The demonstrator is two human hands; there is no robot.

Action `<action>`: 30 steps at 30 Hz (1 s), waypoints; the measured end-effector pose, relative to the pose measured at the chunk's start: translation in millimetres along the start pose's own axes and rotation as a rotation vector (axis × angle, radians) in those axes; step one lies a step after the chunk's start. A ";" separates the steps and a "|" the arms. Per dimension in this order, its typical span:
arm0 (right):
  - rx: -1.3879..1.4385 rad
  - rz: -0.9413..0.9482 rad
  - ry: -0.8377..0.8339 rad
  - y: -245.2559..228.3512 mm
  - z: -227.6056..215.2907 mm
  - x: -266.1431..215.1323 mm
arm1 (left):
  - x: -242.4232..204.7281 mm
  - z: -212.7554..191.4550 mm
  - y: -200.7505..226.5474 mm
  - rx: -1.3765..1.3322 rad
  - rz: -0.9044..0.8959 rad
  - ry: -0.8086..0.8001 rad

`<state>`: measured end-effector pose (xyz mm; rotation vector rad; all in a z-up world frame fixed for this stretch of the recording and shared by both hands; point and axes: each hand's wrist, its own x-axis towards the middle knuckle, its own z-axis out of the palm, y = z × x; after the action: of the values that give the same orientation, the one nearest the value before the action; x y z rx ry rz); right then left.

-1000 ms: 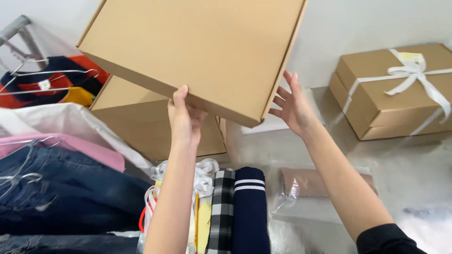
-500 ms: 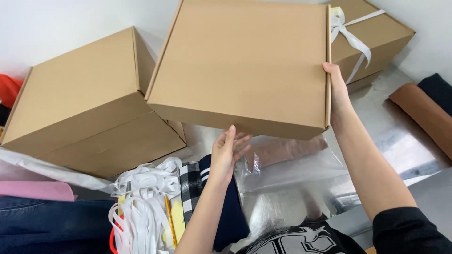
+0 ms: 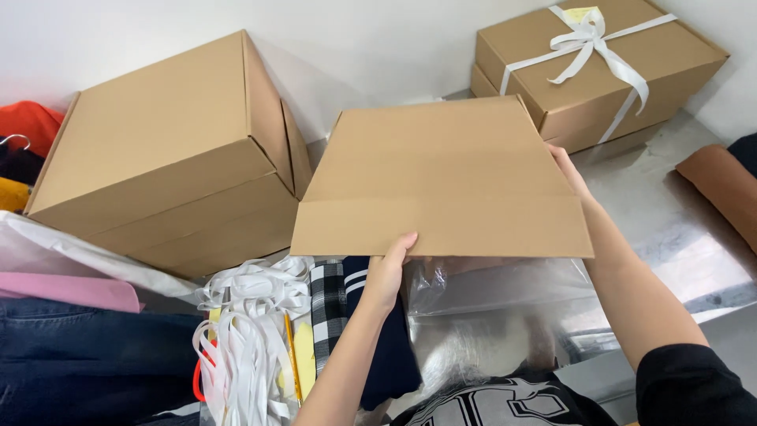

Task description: The person writes on a sticky note attached to a cardboard box, then wraps a rolled garment in a clear plastic bag. They place the wrapped garment into the box, close the lid, and tie a white ribbon around the box, finishing with a bow.

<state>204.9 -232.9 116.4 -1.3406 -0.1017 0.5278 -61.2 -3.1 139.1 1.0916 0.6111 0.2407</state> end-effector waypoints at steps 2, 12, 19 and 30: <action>0.056 -0.006 -0.053 13.9 1.1 9.3 | 3.3 8.2 14.0 -0.027 0.019 -0.010; 0.352 -0.012 -0.274 69.8 -8.4 36.5 | -12.7 41.5 53.7 0.190 -0.092 -0.034; 0.581 -0.011 -0.346 116.9 -53.8 10.9 | -1.5 42.1 57.5 0.086 -0.014 -0.056; 0.938 -0.054 -0.485 112.9 -77.2 -5.4 | -1.0 41.6 57.2 0.021 0.059 -0.082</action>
<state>193.9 -289.9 -7.7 -0.2816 -0.2501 0.7237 -31.8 -9.0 203.2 1.1350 0.5100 0.2400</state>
